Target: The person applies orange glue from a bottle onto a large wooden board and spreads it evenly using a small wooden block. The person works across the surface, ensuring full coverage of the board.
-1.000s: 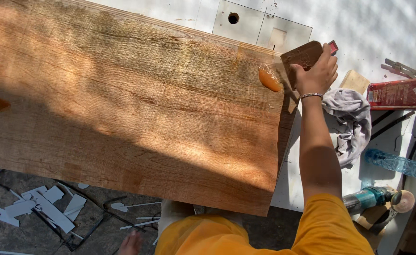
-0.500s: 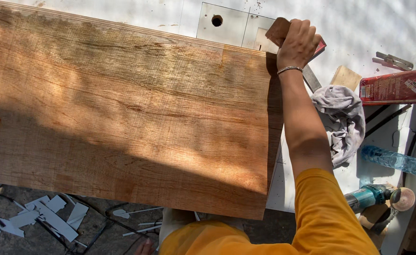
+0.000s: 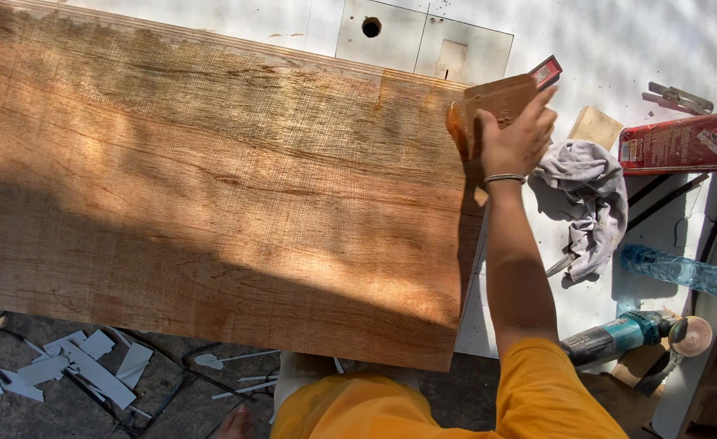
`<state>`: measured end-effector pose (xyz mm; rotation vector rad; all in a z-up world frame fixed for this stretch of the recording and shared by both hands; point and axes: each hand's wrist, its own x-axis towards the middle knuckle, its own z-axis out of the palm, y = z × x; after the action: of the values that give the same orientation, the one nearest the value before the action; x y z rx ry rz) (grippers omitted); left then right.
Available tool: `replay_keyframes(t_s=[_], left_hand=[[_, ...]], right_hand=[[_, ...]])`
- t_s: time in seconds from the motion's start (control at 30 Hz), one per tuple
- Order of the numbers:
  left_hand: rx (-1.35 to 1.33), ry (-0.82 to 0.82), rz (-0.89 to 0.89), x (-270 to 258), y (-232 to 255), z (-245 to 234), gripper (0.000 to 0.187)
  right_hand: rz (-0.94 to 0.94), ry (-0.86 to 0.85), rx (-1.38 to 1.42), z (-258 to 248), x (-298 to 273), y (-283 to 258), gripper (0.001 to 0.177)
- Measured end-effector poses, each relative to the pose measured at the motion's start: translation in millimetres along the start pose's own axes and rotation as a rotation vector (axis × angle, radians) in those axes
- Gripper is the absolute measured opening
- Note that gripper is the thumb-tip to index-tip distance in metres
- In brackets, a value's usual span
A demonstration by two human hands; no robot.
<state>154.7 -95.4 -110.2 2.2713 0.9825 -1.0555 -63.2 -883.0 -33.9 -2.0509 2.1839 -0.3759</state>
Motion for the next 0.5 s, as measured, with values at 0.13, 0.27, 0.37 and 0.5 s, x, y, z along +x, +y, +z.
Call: replay_keyframes(t_s=[0.13, 0.27, 0.37, 0.5], left_hand=[[0.172, 0.020, 0.003, -12.6, 52.4, 19.5, 0.061], [0.123, -0.072, 0.073, -25.1, 60.0, 17.0, 0.055], [0.135, -0.027, 0.161, -42.4, 53.7, 32.0, 0.049], [0.091, -0.050, -0.001, -46.5, 20.8, 44.9, 0.062]], right_hand=[[-0.270, 0.086, -0.297, 21.4, -51.8, -23.7, 0.123], [-0.104, 0.039, -0.277, 4.7, 4.3, -13.2, 0.101], [-0.070, 0.223, -0.344, 6.0, 56.7, 4.9, 0.096], [-0.039, 0.353, -0.423, -1.6, 101.2, 25.3, 0.094]])
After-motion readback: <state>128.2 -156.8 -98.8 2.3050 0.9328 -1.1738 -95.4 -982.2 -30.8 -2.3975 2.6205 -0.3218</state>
